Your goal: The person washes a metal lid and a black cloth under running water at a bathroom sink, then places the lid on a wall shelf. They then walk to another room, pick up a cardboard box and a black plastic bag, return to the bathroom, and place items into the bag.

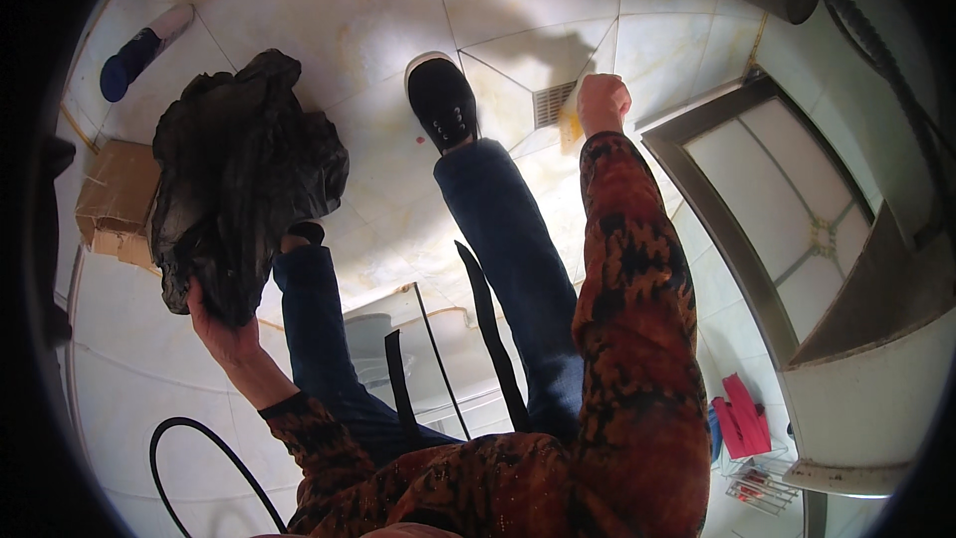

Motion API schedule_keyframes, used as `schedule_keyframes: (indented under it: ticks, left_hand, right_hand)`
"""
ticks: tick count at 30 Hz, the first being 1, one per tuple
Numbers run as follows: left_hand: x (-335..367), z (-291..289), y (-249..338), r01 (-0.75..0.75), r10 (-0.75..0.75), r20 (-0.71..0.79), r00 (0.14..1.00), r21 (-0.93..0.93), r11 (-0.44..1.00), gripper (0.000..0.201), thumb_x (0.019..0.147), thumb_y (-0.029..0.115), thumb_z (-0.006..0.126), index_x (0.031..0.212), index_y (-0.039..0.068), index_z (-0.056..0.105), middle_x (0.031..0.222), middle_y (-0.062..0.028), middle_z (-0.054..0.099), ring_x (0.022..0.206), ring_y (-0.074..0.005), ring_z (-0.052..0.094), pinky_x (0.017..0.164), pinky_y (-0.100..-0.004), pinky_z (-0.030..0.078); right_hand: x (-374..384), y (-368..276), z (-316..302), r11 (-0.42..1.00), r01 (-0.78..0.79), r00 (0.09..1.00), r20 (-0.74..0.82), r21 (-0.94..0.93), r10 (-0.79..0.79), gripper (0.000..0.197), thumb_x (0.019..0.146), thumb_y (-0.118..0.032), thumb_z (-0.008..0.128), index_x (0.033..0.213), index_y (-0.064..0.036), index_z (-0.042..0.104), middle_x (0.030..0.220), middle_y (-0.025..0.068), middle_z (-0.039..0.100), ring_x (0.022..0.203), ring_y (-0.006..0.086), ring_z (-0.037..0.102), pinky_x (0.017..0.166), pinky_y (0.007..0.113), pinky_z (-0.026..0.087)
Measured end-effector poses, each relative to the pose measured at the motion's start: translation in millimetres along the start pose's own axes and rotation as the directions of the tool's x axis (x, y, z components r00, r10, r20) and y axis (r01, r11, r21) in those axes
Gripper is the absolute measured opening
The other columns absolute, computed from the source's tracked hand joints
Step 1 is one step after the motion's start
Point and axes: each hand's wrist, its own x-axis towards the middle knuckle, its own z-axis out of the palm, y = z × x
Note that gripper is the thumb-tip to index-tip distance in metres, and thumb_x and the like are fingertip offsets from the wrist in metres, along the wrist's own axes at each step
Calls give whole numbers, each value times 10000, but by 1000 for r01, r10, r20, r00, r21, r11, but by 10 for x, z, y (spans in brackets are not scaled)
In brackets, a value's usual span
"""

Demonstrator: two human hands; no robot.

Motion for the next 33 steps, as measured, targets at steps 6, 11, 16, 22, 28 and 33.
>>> schedule_keyframes:
  ticks: [6,11,16,22,28,33]
  left_hand:
    - [-9,11,-14,-6,6,-13,1000,21,1000,470,842,260,530,1233,19,429,1242,-117,474,1122,-263,472,965,-390,371]
    - [-20,53,-36,-14,15,-24,1000,21,1000,466,856,274,507,1228,5,429,1232,-124,477,1115,-280,473,936,-410,396]
    - [-30,77,-49,-13,15,-51,999,31,999,463,849,269,518,1222,6,437,1220,-124,489,1108,-278,481,933,-414,400]
    - [-34,80,-55,-19,22,-61,998,43,999,457,845,259,523,1218,8,443,1208,-126,499,1095,-280,493,924,-419,410]
    - [-44,57,-53,-10,12,-64,998,45,999,465,843,262,529,1227,17,435,1229,-116,483,1102,-267,488,940,-400,396]
    - [-38,61,-49,-13,15,-62,998,40,999,468,844,270,515,1227,14,435,1220,-123,488,1102,-280,485,915,-422,413]
  right_hand:
    - [92,22,-59,999,18,994,107,32,-22,171,705,-173,650,870,-138,674,872,32,659,774,208,637,459,371,491]
    - [48,122,-32,998,38,988,146,39,-43,171,744,-155,598,888,-93,667,887,75,658,780,245,645,539,408,523]
    - [108,79,-65,997,76,992,104,17,-77,171,740,-160,603,880,-87,668,858,75,661,740,244,648,507,406,519]
    - [117,98,-82,996,86,991,105,-24,-83,164,730,-148,605,869,-89,668,843,84,661,722,239,648,487,406,513]
    - [143,74,-160,993,117,990,82,13,-117,157,720,-137,607,855,-90,671,843,70,659,722,237,644,466,396,501]
    - [158,89,-100,993,115,987,116,-12,-113,156,728,-144,588,846,-90,673,853,83,658,729,239,645,470,421,506]
